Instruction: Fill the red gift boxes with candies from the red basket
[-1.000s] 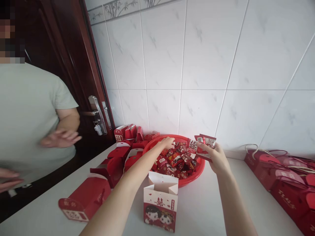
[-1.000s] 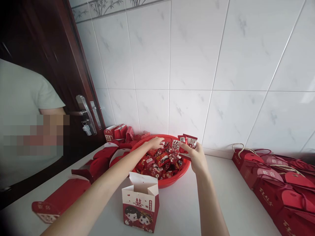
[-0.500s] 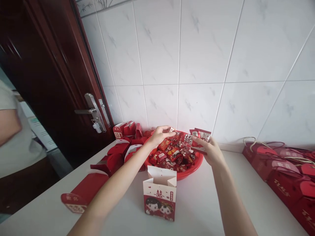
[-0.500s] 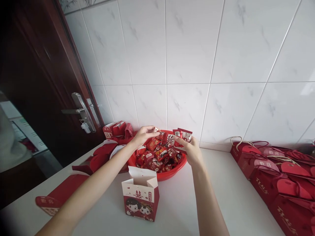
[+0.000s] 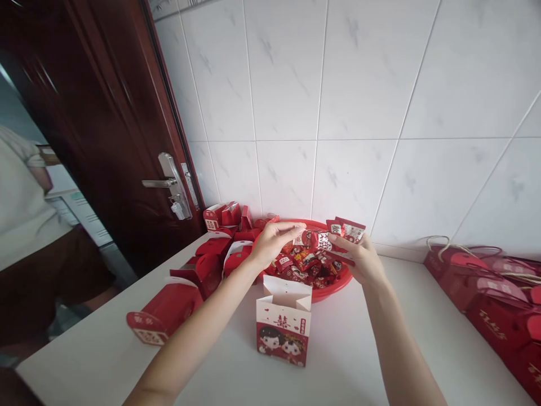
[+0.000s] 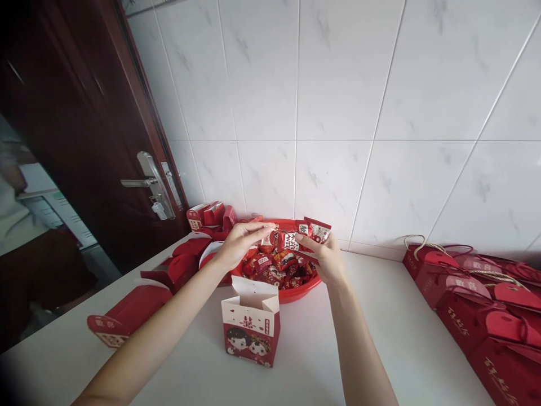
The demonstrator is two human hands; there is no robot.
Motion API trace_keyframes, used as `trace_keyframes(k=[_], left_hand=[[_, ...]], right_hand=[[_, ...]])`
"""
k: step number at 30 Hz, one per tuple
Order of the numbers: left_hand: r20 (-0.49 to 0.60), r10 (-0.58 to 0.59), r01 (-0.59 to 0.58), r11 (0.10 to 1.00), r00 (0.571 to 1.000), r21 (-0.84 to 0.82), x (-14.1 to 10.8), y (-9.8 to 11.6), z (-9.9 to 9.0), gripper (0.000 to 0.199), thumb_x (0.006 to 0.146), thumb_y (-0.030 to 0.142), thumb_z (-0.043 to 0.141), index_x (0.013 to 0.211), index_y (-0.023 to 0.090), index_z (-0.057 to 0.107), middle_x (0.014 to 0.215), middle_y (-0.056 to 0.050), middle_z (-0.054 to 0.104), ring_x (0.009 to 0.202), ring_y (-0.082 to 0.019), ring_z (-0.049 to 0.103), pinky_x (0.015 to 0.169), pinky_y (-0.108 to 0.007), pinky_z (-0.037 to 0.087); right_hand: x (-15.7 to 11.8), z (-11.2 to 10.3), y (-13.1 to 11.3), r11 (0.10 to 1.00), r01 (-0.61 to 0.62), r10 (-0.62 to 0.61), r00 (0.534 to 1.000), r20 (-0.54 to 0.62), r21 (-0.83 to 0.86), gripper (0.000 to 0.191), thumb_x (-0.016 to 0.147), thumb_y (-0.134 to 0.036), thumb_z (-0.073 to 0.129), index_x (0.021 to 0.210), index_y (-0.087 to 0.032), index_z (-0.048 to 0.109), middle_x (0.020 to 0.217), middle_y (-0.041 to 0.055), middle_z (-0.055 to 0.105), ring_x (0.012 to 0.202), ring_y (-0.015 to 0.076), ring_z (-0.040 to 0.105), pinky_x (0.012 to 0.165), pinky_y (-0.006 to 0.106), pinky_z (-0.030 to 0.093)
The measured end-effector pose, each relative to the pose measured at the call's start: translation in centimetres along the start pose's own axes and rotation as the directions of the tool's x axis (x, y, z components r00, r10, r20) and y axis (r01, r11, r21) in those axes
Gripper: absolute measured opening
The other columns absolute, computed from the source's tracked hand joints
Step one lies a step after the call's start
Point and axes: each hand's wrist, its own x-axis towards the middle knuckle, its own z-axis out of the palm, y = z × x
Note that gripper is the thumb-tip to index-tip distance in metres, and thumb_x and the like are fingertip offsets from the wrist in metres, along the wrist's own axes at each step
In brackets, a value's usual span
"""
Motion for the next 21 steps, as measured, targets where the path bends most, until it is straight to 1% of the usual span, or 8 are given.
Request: trace_keyframes(k=[4, 6, 9, 11, 13, 15, 17, 21], left_hand=[[0.011, 0.007, -0.007, 1.000, 1.000, 0.012, -1.9, 1.0, -0.7, 0.051, 0.081, 0.047, 0.074, 0.124, 0.020, 0.068, 0.123, -0.010, 0.072, 0.115, -0.026, 0.065, 0.100, -0.040, 0.050], [0.010, 0.031, -0.032, 0.998, 0.999, 0.058, -3.3, 1.5, -1.5, 0.042, 0.082, 0.046, 0.073, 0.115, 0.020, 0.070, 0.121, -0.009, 0.072, 0.115, -0.025, 0.064, 0.100, -0.040, 0.050], [0.063, 0.052, -0.065, 0.974, 0.997, 0.218, -6.0, 1.8, -3.0, 0.028, 0.084, 0.046, 0.070, 0.090, 0.018, 0.074, 0.118, -0.008, 0.070, 0.113, -0.025, 0.064, 0.097, -0.038, 0.052], [0.118, 0.011, -0.053, 0.932, 0.993, 0.358, -7.8, 1.7, -3.8, 0.028, 0.087, 0.045, 0.068, 0.083, 0.019, 0.076, 0.116, -0.009, 0.069, 0.111, -0.025, 0.064, 0.095, -0.035, 0.052], [0.139, -0.061, -0.010, 0.888, 0.988, 0.460, -9.5, 1.2, -4.1, 0.029, 0.090, 0.044, 0.064, 0.083, 0.020, 0.078, 0.115, -0.009, 0.068, 0.107, -0.024, 0.066, 0.092, -0.034, 0.053], [0.135, -0.105, 0.026, 0.873, 0.985, 0.486, -10.7, 0.6, -3.9, 0.028, 0.093, 0.042, 0.060, 0.092, 0.021, 0.079, 0.114, -0.009, 0.069, 0.106, -0.023, 0.067, 0.093, -0.034, 0.054], [0.130, -0.112, 0.041, 0.889, 0.985, 0.457, -11.4, 0.2, -3.3, 0.027, 0.094, 0.039, 0.060, 0.103, 0.022, 0.078, 0.114, -0.009, 0.072, 0.110, -0.023, 0.066, 0.095, -0.034, 0.053], [0.218, -0.104, 0.006, 0.912, 0.970, 0.409, -12.0, 0.4, -1.4, 0.033, 0.084, 0.034, 0.072, 0.115, 0.023, 0.074, 0.123, -0.008, 0.070, 0.117, -0.026, 0.064, 0.102, -0.038, 0.051]], right_hand=[[-0.5, 0.3, -0.2, 0.999, 0.012, -0.009, 0.999, 0.051, -0.051, 0.038, 0.056, -0.031, 0.093, 0.085, -0.018, 0.073, 0.078, 0.0035, 0.077, 0.067, 0.0208, 0.072, 0.060, 0.029, 0.058], [-0.7, 0.3, -0.3, 0.996, 0.023, -0.015, 0.995, 0.096, -0.085, 0.035, 0.059, -0.031, 0.092, 0.085, -0.019, 0.073, 0.079, 0.0035, 0.077, 0.068, 0.0209, 0.072, 0.062, 0.029, 0.058], [-1.1, 0.0, -0.6, 0.990, 0.045, -0.020, 0.983, 0.185, -0.134, 0.033, 0.063, -0.030, 0.090, 0.089, -0.019, 0.074, 0.085, 0.0044, 0.078, 0.073, 0.0219, 0.073, 0.071, 0.033, 0.059], [-1.4, -0.3, -1.0, 0.984, 0.047, -0.005, 0.972, 0.236, -0.172, 0.036, 0.064, -0.029, 0.090, 0.095, -0.019, 0.075, 0.089, 0.0053, 0.078, 0.077, 0.0230, 0.073, 0.072, 0.034, 0.060], [-1.7, -0.5, -1.4, 0.975, 0.040, 0.022, 0.961, 0.277, -0.218, 0.039, 0.065, -0.029, 0.090, 0.099, -0.019, 0.074, 0.091, 0.0063, 0.078, 0.079, 0.0242, 0.074, 0.071, 0.034, 0.060], [-2.1, -0.5, -1.9, 0.963, 0.041, 0.047, 0.948, 0.315, -0.266, 0.041, 0.066, -0.029, 0.089, 0.102, -0.018, 0.074, 0.093, 0.0071, 0.078, 0.081, 0.0251, 0.074, 0.071, 0.034, 0.060], [-2.4, -0.4, -2.3, 0.947, 0.058, 0.062, 0.933, 0.355, -0.317, 0.041, 0.068, -0.030, 0.088, 0.105, -0.018, 0.074, 0.095, 0.0077, 0.078, 0.084, 0.0259, 0.074, 0.073, 0.035, 0.060], [-3.2, -0.2, -3.0, 0.873, 0.163, 0.052, 0.906, 0.420, -0.460, 0.040, 0.075, -0.034, 0.084, 0.110, -0.019, 0.072, 0.102, 0.0093, 0.077, 0.093, 0.0279, 0.073, 0.079, 0.038, 0.061]])
